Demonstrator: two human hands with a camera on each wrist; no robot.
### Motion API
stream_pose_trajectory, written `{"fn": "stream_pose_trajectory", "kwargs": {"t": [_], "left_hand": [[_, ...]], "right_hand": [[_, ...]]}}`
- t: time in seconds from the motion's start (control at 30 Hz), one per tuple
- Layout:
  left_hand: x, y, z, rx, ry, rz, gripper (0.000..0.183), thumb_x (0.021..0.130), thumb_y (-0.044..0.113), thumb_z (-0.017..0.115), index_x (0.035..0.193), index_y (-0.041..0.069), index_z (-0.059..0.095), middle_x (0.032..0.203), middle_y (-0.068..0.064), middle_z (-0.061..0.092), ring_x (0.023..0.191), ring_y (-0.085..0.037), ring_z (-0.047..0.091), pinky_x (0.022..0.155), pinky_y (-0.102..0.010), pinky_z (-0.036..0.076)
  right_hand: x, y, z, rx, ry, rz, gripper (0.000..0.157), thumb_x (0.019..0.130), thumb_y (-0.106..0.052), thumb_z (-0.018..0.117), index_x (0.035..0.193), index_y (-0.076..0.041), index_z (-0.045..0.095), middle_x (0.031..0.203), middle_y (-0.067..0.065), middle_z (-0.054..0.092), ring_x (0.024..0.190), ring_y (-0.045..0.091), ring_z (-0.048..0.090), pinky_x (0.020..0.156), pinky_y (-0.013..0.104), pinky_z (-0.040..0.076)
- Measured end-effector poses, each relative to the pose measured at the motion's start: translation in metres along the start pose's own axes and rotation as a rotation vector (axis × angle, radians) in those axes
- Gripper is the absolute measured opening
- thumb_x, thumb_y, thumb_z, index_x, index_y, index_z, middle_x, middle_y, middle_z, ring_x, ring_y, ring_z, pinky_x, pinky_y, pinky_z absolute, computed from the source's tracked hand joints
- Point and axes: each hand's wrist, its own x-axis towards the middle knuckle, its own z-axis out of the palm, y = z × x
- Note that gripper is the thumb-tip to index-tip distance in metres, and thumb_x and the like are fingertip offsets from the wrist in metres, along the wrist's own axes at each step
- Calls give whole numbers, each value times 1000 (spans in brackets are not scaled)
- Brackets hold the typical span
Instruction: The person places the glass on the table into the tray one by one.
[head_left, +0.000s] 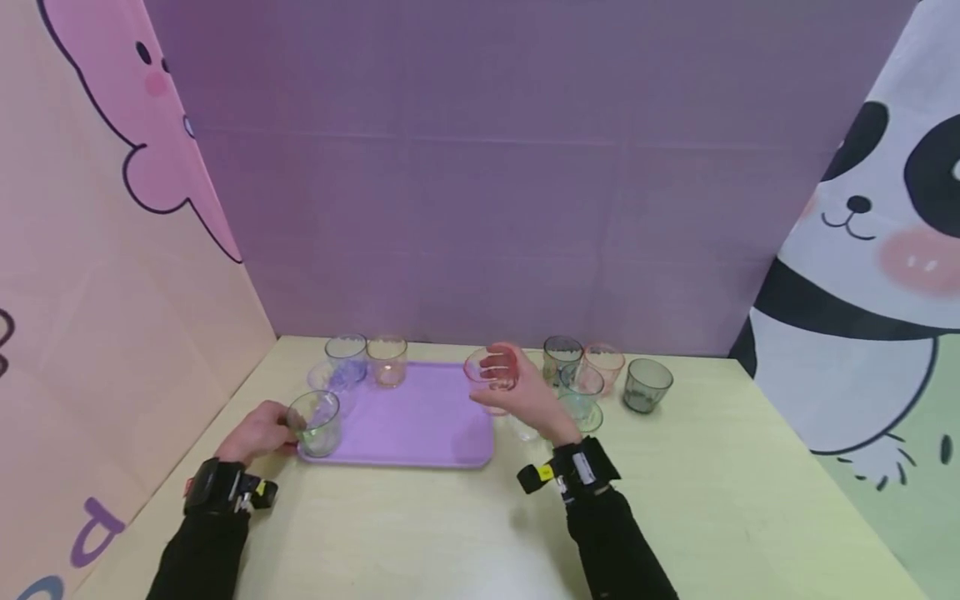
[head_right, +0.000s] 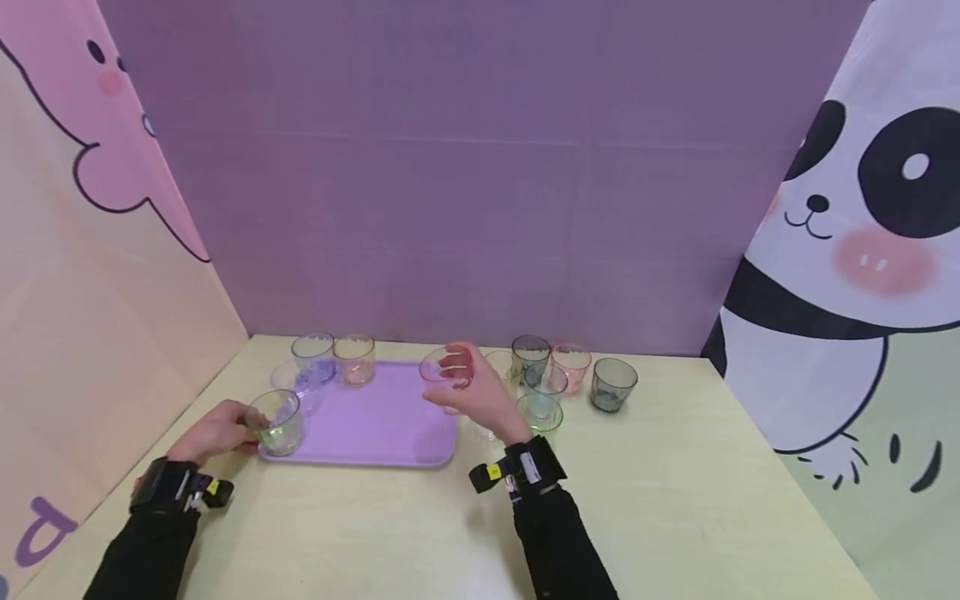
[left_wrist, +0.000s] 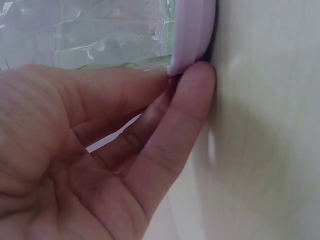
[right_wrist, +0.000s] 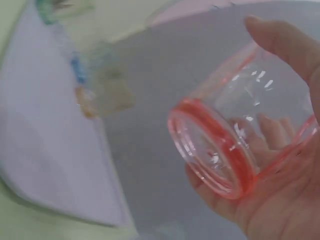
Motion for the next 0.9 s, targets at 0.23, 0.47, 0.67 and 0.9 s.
{"fn": "stream_pose_trajectory", "kwargs": {"t": [0.23,0.47,0.67,0.9], "left_hand": [[-1,-1,0,-8,6,3,23,76,-8,53,97,-14,60,94,-21,60,72,-21,59,64,-35,54],[-1,0,0,-18,14,15,21,75,-8,53,95,-13,61,93,-19,61,71,-21,59,63,-34,54],[0,1,0,-28,16,22,20,75,-10,53,93,-13,62,92,-20,60,72,-21,60,63,-35,54],[1,0,1,-23,13,1,22,76,-10,53,96,-13,61,89,-17,61,70,-20,60,62,-34,54]], "right_hand": [[16,21,45,-11,5,-29,79,64,-31,81,129,-13,38,119,9,54,108,27,53,83,34,49],[30,32,74,4,34,25,79,62,-36,81,128,-17,41,118,3,51,108,26,53,85,34,47],[45,41,92,-48,45,75,85,61,-39,81,131,-14,41,117,14,53,100,23,54,82,33,48],[59,52,113,-92,79,153,88,58,-40,82,132,-15,41,124,4,53,109,18,51,91,32,43]]}}
